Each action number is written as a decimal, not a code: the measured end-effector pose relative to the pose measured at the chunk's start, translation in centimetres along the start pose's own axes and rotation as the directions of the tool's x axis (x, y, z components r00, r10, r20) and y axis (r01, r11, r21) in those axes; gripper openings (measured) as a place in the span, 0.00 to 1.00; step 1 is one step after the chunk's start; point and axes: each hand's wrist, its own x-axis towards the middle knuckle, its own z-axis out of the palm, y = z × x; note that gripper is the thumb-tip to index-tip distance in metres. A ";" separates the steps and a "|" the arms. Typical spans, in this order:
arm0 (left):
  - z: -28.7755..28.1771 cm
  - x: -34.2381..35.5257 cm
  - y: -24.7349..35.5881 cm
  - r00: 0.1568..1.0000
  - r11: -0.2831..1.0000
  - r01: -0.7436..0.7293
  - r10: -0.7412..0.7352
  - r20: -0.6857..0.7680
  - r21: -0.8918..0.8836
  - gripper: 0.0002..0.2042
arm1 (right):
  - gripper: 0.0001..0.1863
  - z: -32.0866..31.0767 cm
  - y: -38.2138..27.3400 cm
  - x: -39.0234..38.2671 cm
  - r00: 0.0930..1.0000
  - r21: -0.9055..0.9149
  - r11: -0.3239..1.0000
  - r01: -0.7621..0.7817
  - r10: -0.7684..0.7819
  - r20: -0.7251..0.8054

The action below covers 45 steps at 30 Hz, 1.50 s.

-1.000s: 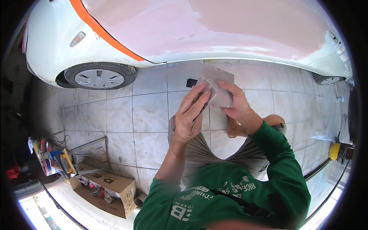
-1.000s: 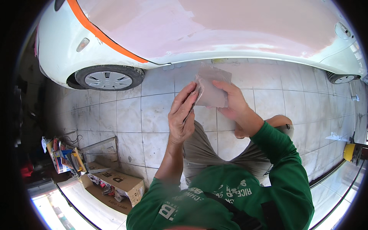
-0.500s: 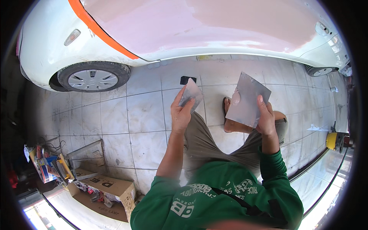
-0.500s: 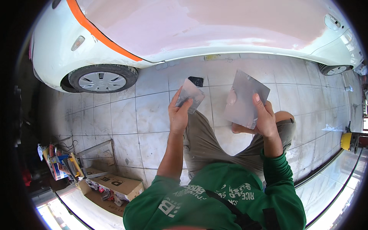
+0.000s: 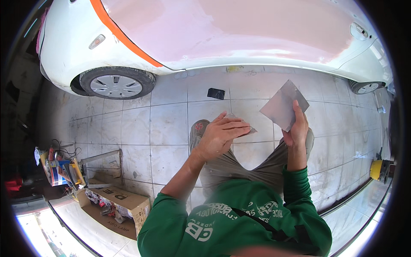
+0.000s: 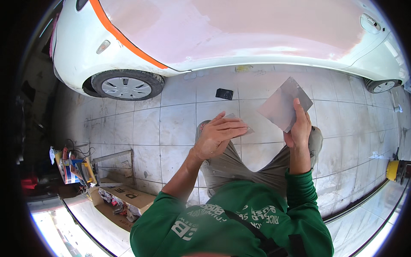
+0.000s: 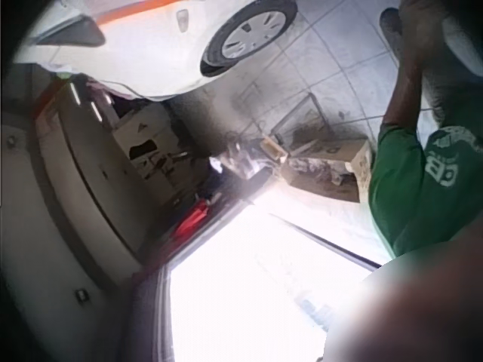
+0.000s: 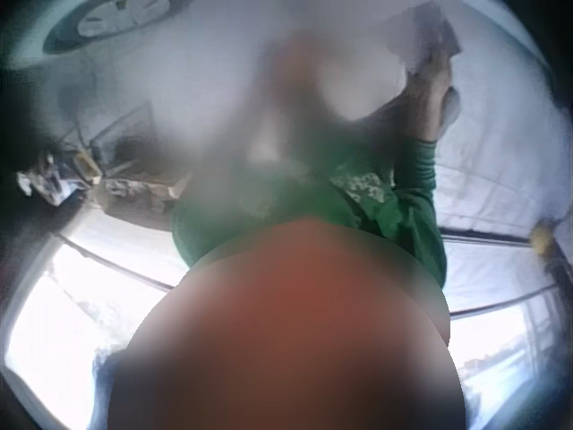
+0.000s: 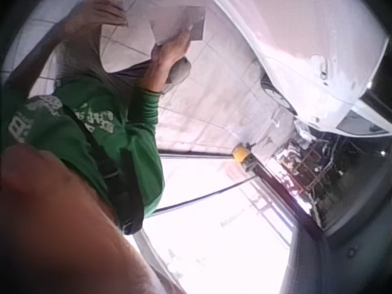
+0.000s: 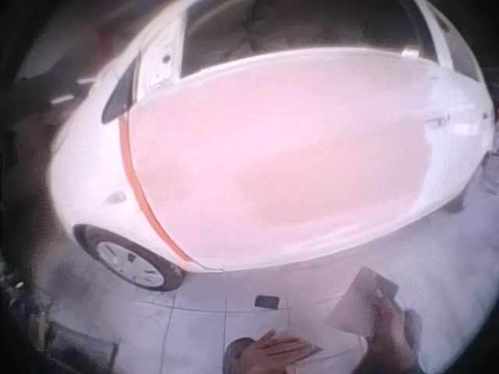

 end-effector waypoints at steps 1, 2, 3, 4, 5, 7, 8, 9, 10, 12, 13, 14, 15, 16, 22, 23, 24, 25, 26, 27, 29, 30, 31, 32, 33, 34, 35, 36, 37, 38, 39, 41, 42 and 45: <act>-0.9 1.2 1.4 0.995 0.999 -0.004 0.000 -0.101 -0.041 0.22 | 0.24 0.1 -0.3 0.1 1.000 -0.018 1.000 0.023 -0.023 0.001; -1.7 2.4 2.7 0.979 0.997 -0.019 0.003 -0.202 -0.077 0.22 | 0.23 0.0 0.2 0.2 0.998 0.031 0.999 -0.040 0.039 0.058; -1.7 3.3 4.1 0.965 0.983 -0.077 0.030 -0.260 -0.170 0.23 | 0.23 0.1 0.6 0.0 0.988 0.070 0.992 -0.104 0.095 0.120; -0.9 4.4 5.5 0.945 0.955 -0.142 0.053 -0.323 -0.260 0.24 | 0.22 -0.1 1.0 -0.2 0.972 0.101 0.981 -0.166 0.146 0.182; 0.1 5.3 6.3 0.920 0.915 -0.213 0.070 -0.386 -0.343 0.25 | 0.22 -0.5 1.5 -0.2 0.962 0.201 0.952 -0.231 0.192 0.196; 2.8 5.5 4.4 0.934 0.948 -0.158 0.052 -0.353 -0.277 0.25 | 0.22 -1.3 2.3 -0.1 0.929 0.384 0.852 -0.355 0.277 0.244; 3.9 5.4 2.7 0.940 0.973 -0.106 0.030 -0.339 -0.207 0.25 | 0.25 -1.9 2.3 -0.3 0.935 0.329 0.889 -0.319 0.238 0.263; 4.8 5.1 1.1 0.946 0.989 -0.052 0.005 -0.324 -0.136 0.24 | 0.26 -2.4 1.9 -0.7 0.932 0.318 0.894 -0.316 0.230 0.280; 5.3 4.3 -0.3 0.973 1.000 0.009 -0.013 -0.232 -0.018 0.24 | 0.27 -3.1 1.2 -1.0 0.931 0.308 0.899 -0.311 0.223 0.290; 5.4 2.9 -1.9 0.995 0.970 0.100 -0.092 -0.045 0.221 0.23 | 0.28 -5.0 -0.6 -0.9 0.910 0.101 0.970 -0.220 0.167 0.380; 5.5 2.7 -1.9 0.980 0.985 0.156 -0.146 -0.135 0.071 0.22 | 0.27 -5.3 -0.7 -0.7 0.934 -0.024 0.991 -0.128 0.129 0.334; 5.6 2.4 -1.9 0.953 0.977 0.196 -0.210 -0.217 -0.083 0.22 | 0.26 -5.5 -0.8 -0.7 0.952 -0.152 0.988 -0.038 0.083 0.296; 5.4 2.3 -1.4 0.917 0.946 0.220 -0.284 -0.281 -0.238 0.22 | 0.25 -5.4 -0.8 -0.9 0.965 -0.278 0.960 0.044 0.032 0.261; 5.0 3.0 -0.7 0.917 0.961 0.161 -0.230 -0.327 -0.224 0.21 | 0.26 -5.5 -0.9 -0.7 0.952 -0.394 0.918 0.043 0.081 0.294; 7.6 4.2 1.5 0.959 0.999 0.035 -0.039 -0.281 -0.019 0.22 | 0.30 -2.8 -0.1 0.4 0.938 -0.655 0.717 0.238 0.005 0.346; 7.8 3.5 1.4 0.974 1.000 0.007 -0.010 -0.225 -0.016 0.22 | 0.30 -3.5 0.3 1.0 0.969 -0.642 0.751 0.154 0.012 0.247; 7.8 2.7 1.3 0.986 1.000 -0.024 0.020 -0.164 -0.018 0.23 | 0.28 -3.6 0.6 1.2 0.998 -0.639 0.768 -0.041 0.002 -0.062; 7.6 2.0 0.9 0.994 0.998 -0.057 0.054 -0.097 -0.025 0.23 | 0.28 -3.8 -0.1 1.4 0.999 -0.461 0.886 -0.037 0.036 -0.011; 7.1 1.4 0.1 0.997 0.998 -0.061 0.062 -0.044 0.027 0.24 | 0.27 -4.1 -1.3 1.7 0.997 -0.262 0.964 -0.042 0.057 0.046; 6.3 1.5 0.2 0.994 0.999 -0.040 0.039 -0.102 -0.008 0.24 | 0.27 -4.4 -2.5 1.6 0.994 -0.047 0.998 -0.048 0.052 0.094; 4.3 2.9 1.3 0.983 0.996 -0.015 -0.001 -0.181 -0.090 0.24 | 0.26 -4.1 -3.2 1.1 0.997 -0.002 1.000 -0.001 0.001 0.073; 3.0 4.2 3.0 0.982 0.982 -0.068 0.034 -0.185 -0.176 0.21 | 0.26 -4.2 -3.0 0.4 0.996 0.014 1.000 -0.022 0.020 0.086; 1.6 5.8 5.1 0.981 0.957 -0.116 0.068 -0.183 -0.265 0.19 | 0.25 -4.3 -2.7 -0.2 0.995 0.034 0.999 -0.040 0.036 0.094; 1.1 7.2 6.4 0.977 0.915 -0.174 0.116 -0.177 -0.363 0.18 | 0.24 -4.5 -1.9 -0.9 0.980 0.149 0.975 -0.168 0.148 0.132; 1.7 8.2 6.6 0.973 0.910 -0.215 0.166 -0.163 -0.354 0.20 | 0.23 -4.8 -0.9 -1.5 0.957 0.262 0.927 -0.268 0.225 0.183; 2.5 8.9 6.6 0.964 0.904 -0.257 0.218 -0.150 -0.342 0.22 | 0.23 -4.5 0.1 -1.9 0.946 0.377 0.872 -0.313 0.254 0.199; 3.5 9.5 6.5 0.953 0.894 -0.302 0.272 -0.133 -0.332 0.25 | 0.22 -4.4 0.8 -2.2 0.936 0.490 0.800 -0.347 0.268 0.226; 4.7 9.7 5.4 0.952 0.920 -0.302 0.281 -0.119 -0.251 0.34 | 0.22 -4.9 1.2 -2.4 0.937 0.490 0.801 -0.343 0.260 0.232; 5.6 9.9 4.8 0.953 0.923 -0.302 0.289 -0.091 -0.239 0.34 | 0.21 -5.4 1.5 -2.7 0.934 0.488 0.799 -0.351 0.264 0.241; 6.5 10.0 4.2 0.955 0.927 -0.296 0.289 -0.068 -0.231 0.33 | 0.21 -5.8 1.0 -3.6 0.946 0.495 0.806 -0.323 0.263 0.190; 7.3 10.2 3.9 0.960 0.937 -0.282 0.276 -0.055 -0.208 0.33 | 0.21 -6.9 0.8 -4.2 0.957 0.484 0.826 -0.290 0.245 0.155; 8.0 10.6 3.6 0.938 0.930 -0.335 0.345 0.043 -0.152 0.31 | 0.21 -9.2 0.8 -5.4 0.966 0.427 0.867 -0.259 0.238 0.102; 8.2 10.9 3.6 0.922 0.923 -0.364 0.376 0.092 -0.124 0.30 | 0.22 -10.1 0.9 -5.8 0.968 0.449 0.859 -0.245 0.238 0.072; 8.5 11.7 3.5 0.903 0.924 -0.382 0.374 0.211 -0.005 0.26 | 0.22 -12.8 -0.2 -7.7 0.987 0.426 0.891 -0.157 0.158 0.034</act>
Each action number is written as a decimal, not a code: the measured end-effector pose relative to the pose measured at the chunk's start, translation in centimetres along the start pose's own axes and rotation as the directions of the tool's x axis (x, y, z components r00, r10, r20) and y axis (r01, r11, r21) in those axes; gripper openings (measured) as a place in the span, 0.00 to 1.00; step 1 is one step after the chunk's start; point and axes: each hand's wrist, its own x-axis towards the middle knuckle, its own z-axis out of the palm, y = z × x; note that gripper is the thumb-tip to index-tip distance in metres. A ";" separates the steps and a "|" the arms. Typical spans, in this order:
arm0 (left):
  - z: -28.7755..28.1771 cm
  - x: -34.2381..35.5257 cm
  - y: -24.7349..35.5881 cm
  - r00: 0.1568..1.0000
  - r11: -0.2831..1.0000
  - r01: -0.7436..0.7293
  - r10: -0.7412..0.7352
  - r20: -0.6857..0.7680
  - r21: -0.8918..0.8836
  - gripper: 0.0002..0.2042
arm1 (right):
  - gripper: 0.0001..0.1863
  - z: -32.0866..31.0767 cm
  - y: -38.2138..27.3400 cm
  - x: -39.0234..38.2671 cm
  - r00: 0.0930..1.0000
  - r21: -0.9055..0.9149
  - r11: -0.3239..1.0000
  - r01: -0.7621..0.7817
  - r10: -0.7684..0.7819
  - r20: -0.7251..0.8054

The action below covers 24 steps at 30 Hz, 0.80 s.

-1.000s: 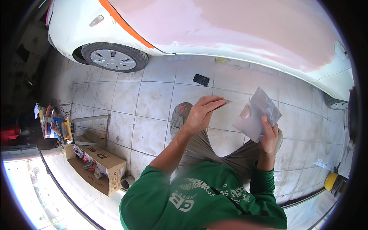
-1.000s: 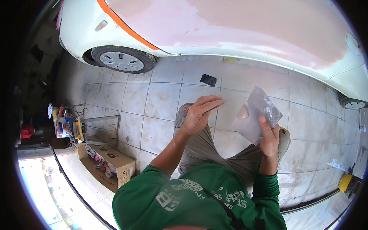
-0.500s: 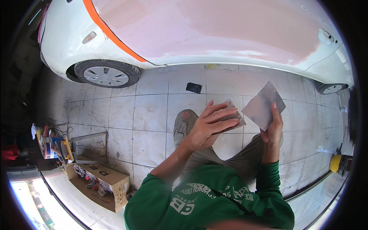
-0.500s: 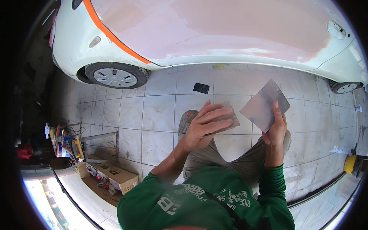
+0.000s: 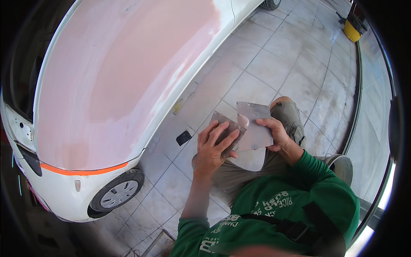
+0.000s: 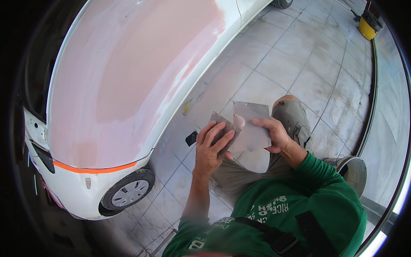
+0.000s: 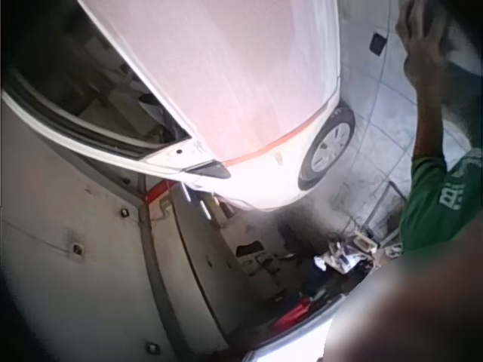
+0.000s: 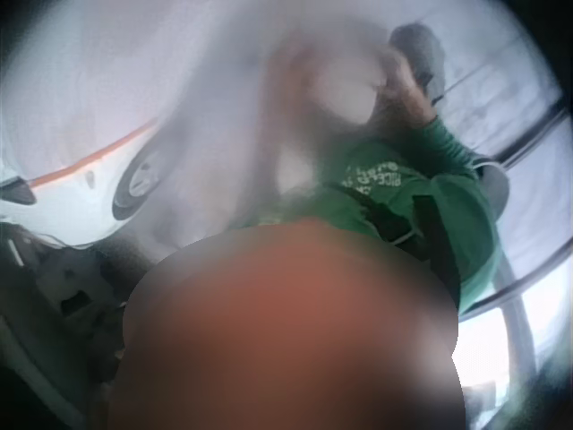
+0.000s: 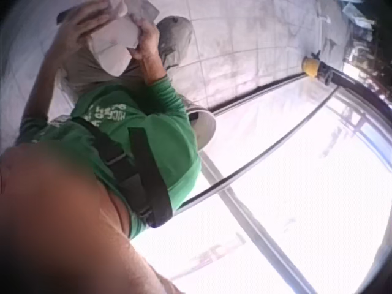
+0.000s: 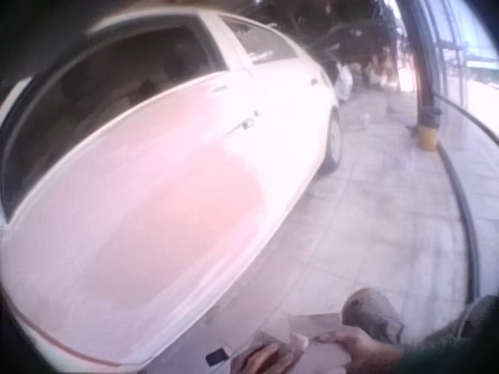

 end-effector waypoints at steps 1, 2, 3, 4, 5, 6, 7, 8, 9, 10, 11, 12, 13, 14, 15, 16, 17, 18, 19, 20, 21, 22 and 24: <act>0.0 0.2 -0.3 0.999 0.999 0.014 -0.016 0.033 0.046 0.25 | 0.23 -0.2 -0.7 -0.4 0.997 -0.044 0.997 0.061 -0.063 -0.040; 0.1 0.2 -0.8 0.997 0.996 0.057 -0.060 0.051 0.068 0.23 | 0.24 -0.4 -1.7 -0.7 0.993 -0.071 0.992 0.102 -0.106 -0.047; 0.3 0.2 -1.4 0.992 0.991 0.099 -0.105 0.068 0.095 0.22 | 0.24 -0.2 -3.1 -1.0 0.988 -0.097 0.985 0.143 -0.148 -0.050; 0.4 0.1 -2.0 0.984 0.982 0.145 -0.156 0.081 0.123 0.22 | 0.25 0.1 -4.5 -1.1 0.981 -0.125 0.976 0.177 -0.185 -0.051; 0.5 0.1 -2.7 0.972 0.971 0.228 -0.232 0.047 0.075 0.23 | 0.27 0.2 -6.0 -1.0 0.980 -0.281 0.941 0.191 -0.199 -0.001; 0.7 1.0 -2.8 0.967 0.969 0.246 -0.246 -0.071 -0.013 0.23 | 0.28 0.1 -7.2 -0.7 0.962 -0.467 0.842 0.271 -0.231 0.143; 0.8 2.0 -2.6 0.945 0.961 0.256 -0.272 -0.184 -0.104 0.23 | 0.27 1.3 -8.5 -0.4 0.930 -0.619 0.695 0.367 -0.257 0.263; 1.0 3.1 -2.3 0.907 0.947 0.255 -0.304 -0.292 -0.194 0.24 | 0.27 2.5 -9.6 0.2 0.888 -0.727 0.511 0.459 -0.254 0.383; 1.1 5.0 -1.2 0.906 0.963 0.240 -0.267 -0.328 -0.121 0.24 | 0.26 2.5 -9.7 1.7 0.846 -0.762 0.369 0.533 -0.266 0.463; 2.2 6.4 -0.4 0.922 0.968 0.234 -0.250 -0.294 -0.090 0.23 | 0.26 2.2 -9.5 3.5 0.799 -0.772 0.220 0.596 -0.259 0.543; 3.5 7.6 0.3 0.937 0.972 0.228 -0.236 -0.259 -0.058 0.23 | 0.25 1.7 -9.7 4.9 0.748 -0.758 0.066 0.649 -0.238 0.619; 4.5 8.7 0.6 0.948 0.974 0.223 -0.223 -0.225 -0.029 0.23 | 0.25 1.6 -10.8 6.0 0.770 -0.769 0.141 0.623 -0.281 0.572; 4.8 9.1 0.6 0.972 0.980 0.199 -0.194 -0.131 0.028 0.23 | 0.25 1.5 -12.2 7.1 0.792 -0.773 0.217 0.596 -0.318 0.521; 5.1 9.3 0.5 0.977 0.978 0.208 -0.208 -0.048 0.007 0.23 | 0.25 1.3 -13.7 8.1 0.813 -0.770 0.293 0.567 -0.348 0.466; 5.4 9.5 0.0 0.975 0.976 0.218 -0.218 0.031 -0.016 0.23 | 0.25 1.1 -15.7 8.6 0.890 -0.792 0.422 0.442 -0.321 0.325; 5.8 9.6 -0.4 0.969 0.972 0.232 -0.228 0.098 -0.038 0.23 | 0.26 1.1 -17.9 9.3 0.887 -0.722 0.529 0.446 -0.369 0.277; 7.0 8.9 -1.8 0.971 0.947 0.237 -0.222 0.089 -0.218 0.17 | 0.26 1.1 -20.2 10.2 0.886 -0.638 0.627 0.447 -0.406 0.223; 8.3 8.7 -2.4 0.925 0.802 0.329 -0.379 0.001 -0.499 0.18 | 0.27 1.0 -23.0 11.3 0.825 -0.615 0.581 0.533 -0.517 0.227; 9.4 8.3 -2.6 0.842 0.578 0.339 -0.539 -0.035 -0.743 0.19 | 0.27 1.1 -26.0 12.5 0.754 -0.592 0.530 0.608 -0.618 0.222; 10.4 8.7 -2.7 0.736 0.302 0.260 -0.677 -0.014 -0.917 0.20 | 0.24 1.5 -29.3 13.9 0.668 -0.416 0.545 0.728 -0.702 0.249; 11.0 9.3 -2.8 0.662 0.145 0.134 -0.750 -0.020 -0.980 0.29 | 0.27 2.6 -33.0 14.7 0.572 -0.321 0.476 0.819 -0.731 0.372; 11.9 10.5 -2.8 0.683 -0.016 -0.022 -0.730 -0.003 -1.000 0.30 | 0.28 3.0 -36.8 16.4 0.487 -0.240 0.424 0.873 -0.768 0.416; 13.6 13.0 -3.2 0.728 -0.329 -0.322 -0.686 -0.010 -0.888 0.31 | 0.28 5.4 -42.7 18.9 0.390 -0.152 0.364 0.919 -0.780 0.490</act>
